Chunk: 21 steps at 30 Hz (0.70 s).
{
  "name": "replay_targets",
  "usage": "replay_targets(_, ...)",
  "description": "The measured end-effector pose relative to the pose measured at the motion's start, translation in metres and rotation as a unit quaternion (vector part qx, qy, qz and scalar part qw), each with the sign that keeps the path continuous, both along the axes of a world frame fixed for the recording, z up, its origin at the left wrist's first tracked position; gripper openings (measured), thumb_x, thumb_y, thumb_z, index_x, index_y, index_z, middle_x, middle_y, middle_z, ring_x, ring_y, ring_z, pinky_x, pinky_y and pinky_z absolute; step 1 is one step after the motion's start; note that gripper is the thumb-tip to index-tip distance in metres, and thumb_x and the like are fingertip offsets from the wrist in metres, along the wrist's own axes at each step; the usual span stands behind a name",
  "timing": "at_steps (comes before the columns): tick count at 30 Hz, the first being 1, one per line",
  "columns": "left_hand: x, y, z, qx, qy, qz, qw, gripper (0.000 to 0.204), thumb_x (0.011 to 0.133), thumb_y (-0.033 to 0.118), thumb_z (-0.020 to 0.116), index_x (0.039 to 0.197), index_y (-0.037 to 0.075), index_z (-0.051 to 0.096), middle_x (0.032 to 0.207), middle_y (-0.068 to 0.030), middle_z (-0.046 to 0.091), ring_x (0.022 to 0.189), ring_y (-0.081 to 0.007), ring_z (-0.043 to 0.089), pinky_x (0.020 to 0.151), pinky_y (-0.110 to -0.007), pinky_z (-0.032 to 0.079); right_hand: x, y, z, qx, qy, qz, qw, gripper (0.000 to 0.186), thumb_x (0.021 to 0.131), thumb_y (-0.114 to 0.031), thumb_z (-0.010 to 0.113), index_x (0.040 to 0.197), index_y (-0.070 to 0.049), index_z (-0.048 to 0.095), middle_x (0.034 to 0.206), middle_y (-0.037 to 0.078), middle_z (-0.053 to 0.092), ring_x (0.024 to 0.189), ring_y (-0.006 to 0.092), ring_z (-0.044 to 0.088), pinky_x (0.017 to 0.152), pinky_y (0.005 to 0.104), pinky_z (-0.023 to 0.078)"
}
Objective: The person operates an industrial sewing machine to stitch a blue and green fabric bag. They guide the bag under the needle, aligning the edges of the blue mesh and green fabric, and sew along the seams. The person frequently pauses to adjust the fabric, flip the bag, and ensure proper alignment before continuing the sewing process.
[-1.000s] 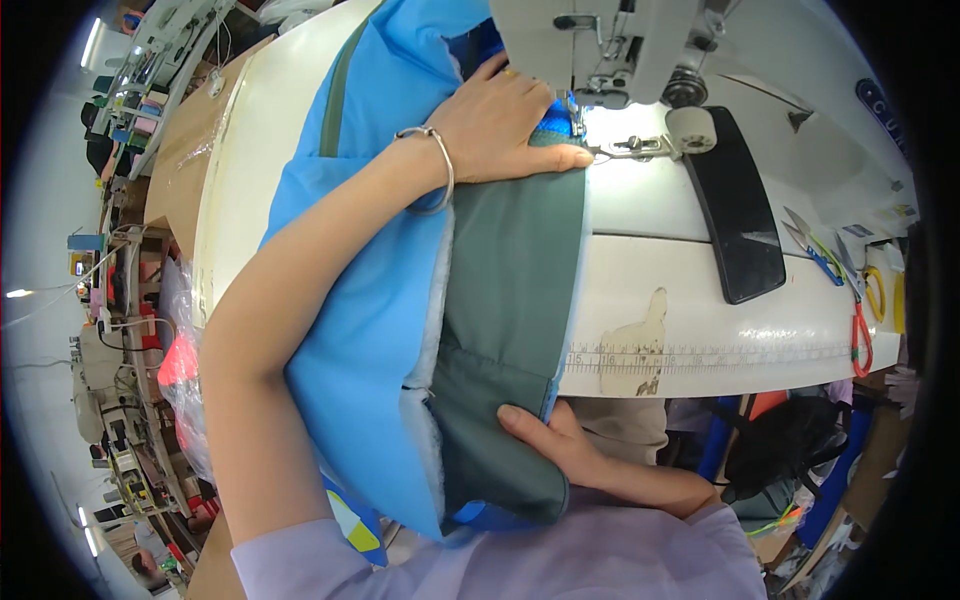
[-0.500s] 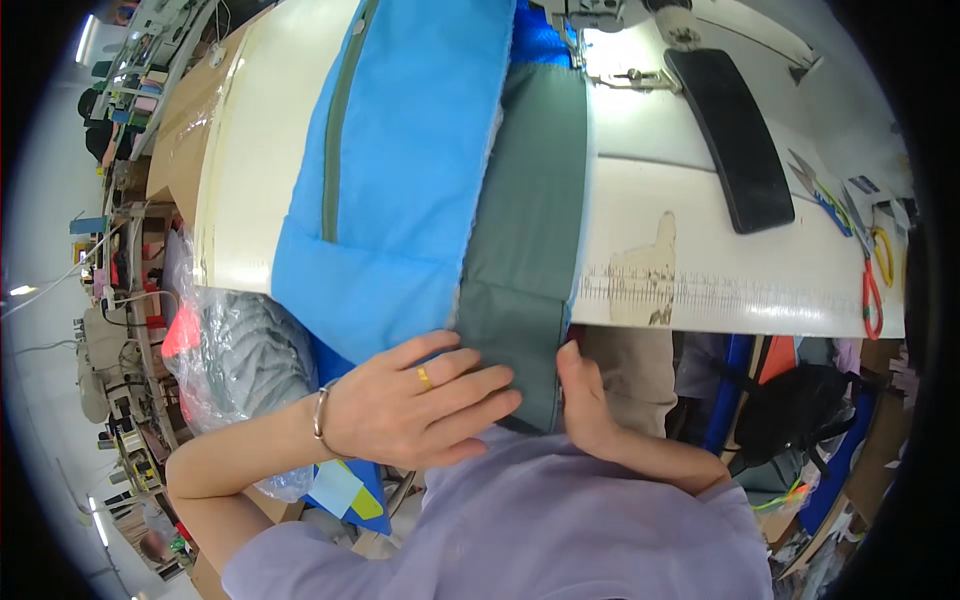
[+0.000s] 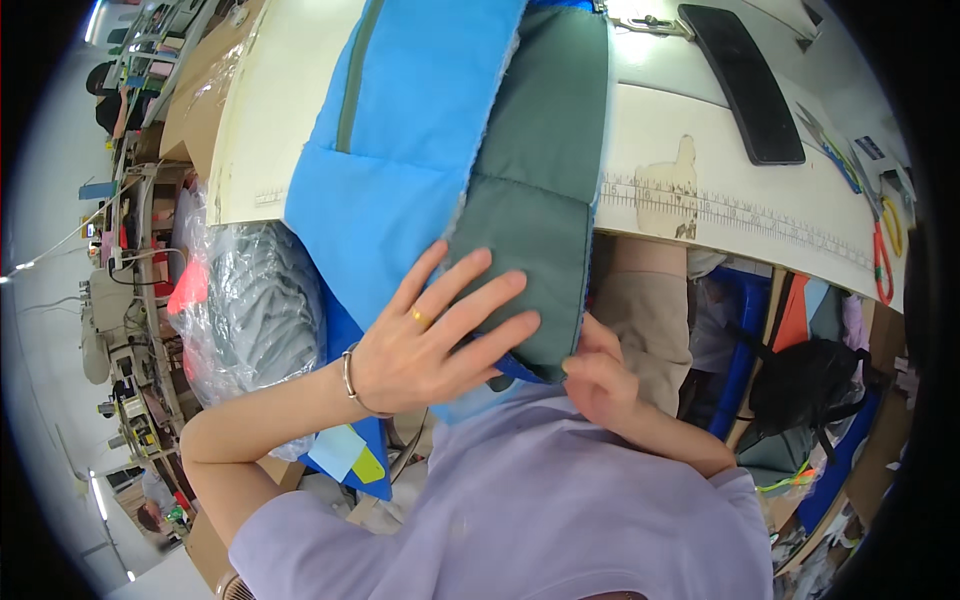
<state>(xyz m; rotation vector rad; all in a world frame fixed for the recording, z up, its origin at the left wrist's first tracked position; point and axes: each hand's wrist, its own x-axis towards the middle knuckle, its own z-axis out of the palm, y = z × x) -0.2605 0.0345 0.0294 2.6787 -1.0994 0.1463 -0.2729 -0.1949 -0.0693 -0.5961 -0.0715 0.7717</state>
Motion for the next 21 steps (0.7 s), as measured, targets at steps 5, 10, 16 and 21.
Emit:
replay_targets(5, -0.02, 0.006, -0.015, -0.018, -0.093, -0.054, 0.994, 0.037, 0.07, 0.021, 0.079, 0.104, 0.01, 0.07, 0.106, -0.0068, 0.065, 0.091, -0.0253, 0.063, 0.09, -0.045, 0.055, 0.002, 0.005, -0.001, 0.176, -0.012, -0.035, 0.984, 0.067, 0.083, -0.005, 0.057, 0.148, 0.004, 0.044, 0.141, 0.012, 0.057, 0.134, 0.0213, 0.052, 0.114, 0.0378, 0.038)
replay_targets(10, -0.017, -0.012, -0.003, -0.077, 0.052, 0.158, 0.983, 0.035, 0.075, 0.02, 0.086, 0.1, 0.006, 0.065, 0.102, -0.0098, 0.069, 0.073, -0.0255, 0.066, 0.065, -0.036, 0.055, 0.007, 0.012, 0.02, -0.174, -0.073, -0.029, 0.982, 0.048, 0.091, 0.001, 0.069, 0.136, 0.003, 0.054, 0.127, 0.008, 0.065, 0.115, 0.0136, 0.06, 0.098, 0.0312, 0.051)
replay_targets(16, -0.027, -0.006, 0.006, 0.058, 0.138, 0.196, 0.969, 0.039, 0.071, 0.021, 0.086, 0.103, 0.005, 0.07, 0.095, -0.0062, 0.069, 0.08, -0.0266, 0.066, 0.066, -0.038, 0.054, 0.014, 0.024, 0.028, -0.134, -0.085, -0.096, 0.983, 0.048, 0.091, -0.007, 0.078, 0.133, 0.003, 0.056, 0.122, 0.008, 0.066, 0.111, 0.0117, 0.062, 0.095, 0.0303, 0.052)
replay_targets(21, -0.02, 0.006, -0.002, -0.08, 0.207, 0.137, 0.965, 0.023, 0.079, 0.013, 0.081, 0.099, 0.003, 0.075, 0.091, -0.0058, 0.071, 0.085, -0.0209, 0.064, 0.072, -0.036, 0.053, 0.006, 0.018, 0.023, -0.107, -0.163, -0.082, 0.977, 0.057, 0.087, -0.007, 0.08, 0.136, 0.003, 0.053, 0.124, 0.01, 0.065, 0.117, 0.0159, 0.061, 0.099, 0.0321, 0.051)
